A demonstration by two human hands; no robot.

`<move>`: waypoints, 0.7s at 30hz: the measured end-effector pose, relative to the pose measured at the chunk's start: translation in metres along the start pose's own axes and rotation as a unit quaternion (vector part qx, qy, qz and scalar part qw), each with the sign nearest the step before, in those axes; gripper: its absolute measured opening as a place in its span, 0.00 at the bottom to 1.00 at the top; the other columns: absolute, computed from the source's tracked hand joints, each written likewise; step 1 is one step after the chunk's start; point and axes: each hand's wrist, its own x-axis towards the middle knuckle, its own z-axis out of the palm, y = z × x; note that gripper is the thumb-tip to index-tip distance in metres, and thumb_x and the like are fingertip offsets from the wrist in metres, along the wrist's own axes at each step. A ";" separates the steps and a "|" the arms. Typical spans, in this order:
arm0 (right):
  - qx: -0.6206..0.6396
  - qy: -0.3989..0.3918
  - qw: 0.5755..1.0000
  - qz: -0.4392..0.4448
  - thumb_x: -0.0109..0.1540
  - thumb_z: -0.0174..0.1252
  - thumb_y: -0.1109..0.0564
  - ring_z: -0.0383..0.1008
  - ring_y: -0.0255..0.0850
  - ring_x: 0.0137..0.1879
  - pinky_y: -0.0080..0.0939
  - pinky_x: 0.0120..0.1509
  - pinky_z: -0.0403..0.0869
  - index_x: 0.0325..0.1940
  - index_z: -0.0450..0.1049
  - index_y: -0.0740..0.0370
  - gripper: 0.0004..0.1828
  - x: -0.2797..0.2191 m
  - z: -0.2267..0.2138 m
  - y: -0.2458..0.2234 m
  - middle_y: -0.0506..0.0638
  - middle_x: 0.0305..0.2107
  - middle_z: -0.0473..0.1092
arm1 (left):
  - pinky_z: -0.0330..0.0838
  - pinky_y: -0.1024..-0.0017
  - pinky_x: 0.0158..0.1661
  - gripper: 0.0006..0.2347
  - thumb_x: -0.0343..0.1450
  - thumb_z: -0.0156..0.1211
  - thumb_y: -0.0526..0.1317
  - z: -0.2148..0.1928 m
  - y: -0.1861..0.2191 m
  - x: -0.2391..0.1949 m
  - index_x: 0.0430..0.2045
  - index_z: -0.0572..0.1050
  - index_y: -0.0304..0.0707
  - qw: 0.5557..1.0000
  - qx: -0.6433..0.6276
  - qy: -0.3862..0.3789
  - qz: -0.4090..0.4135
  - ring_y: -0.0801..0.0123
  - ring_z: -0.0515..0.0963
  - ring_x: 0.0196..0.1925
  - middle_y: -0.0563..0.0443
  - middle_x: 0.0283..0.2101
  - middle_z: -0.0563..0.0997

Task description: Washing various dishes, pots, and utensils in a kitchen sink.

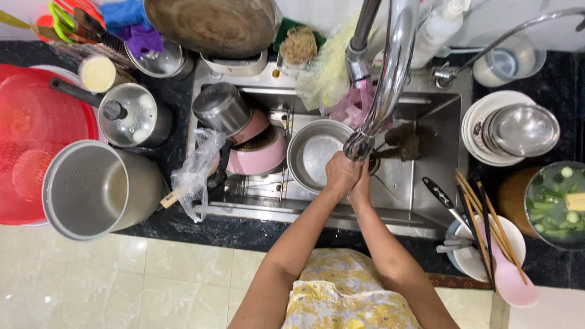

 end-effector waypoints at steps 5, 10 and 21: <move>0.002 0.006 1.000 -0.016 0.74 0.40 0.38 0.68 0.42 0.56 0.41 0.57 0.68 0.61 0.67 0.63 0.27 0.047 -0.018 0.036 0.52 0.51 0.69 | 0.75 0.54 0.41 0.10 0.73 0.62 0.40 0.040 -0.052 0.025 0.42 0.80 0.34 0.959 -0.238 -0.044 -0.144 0.51 0.80 0.39 0.39 0.39 0.83; -0.070 -0.008 0.995 -0.068 0.75 0.50 0.41 0.67 0.44 0.51 0.43 0.50 0.69 0.60 0.66 0.68 0.25 0.076 -0.014 0.060 0.54 0.47 0.67 | 0.66 0.62 0.32 0.15 0.75 0.57 0.42 0.009 -0.057 0.019 0.55 0.80 0.40 0.881 -0.421 -0.045 -0.211 0.61 0.70 0.30 0.45 0.35 0.78; 0.019 -0.014 0.999 -0.027 0.69 0.46 0.48 0.76 0.40 0.48 0.40 0.52 0.78 0.51 0.71 0.60 0.16 0.053 -0.039 0.022 0.49 0.43 0.74 | 0.76 0.64 0.44 0.16 0.64 0.72 0.50 -0.033 0.002 -0.003 0.39 0.81 0.44 0.996 -0.054 -0.066 0.014 0.63 0.81 0.42 0.51 0.39 0.82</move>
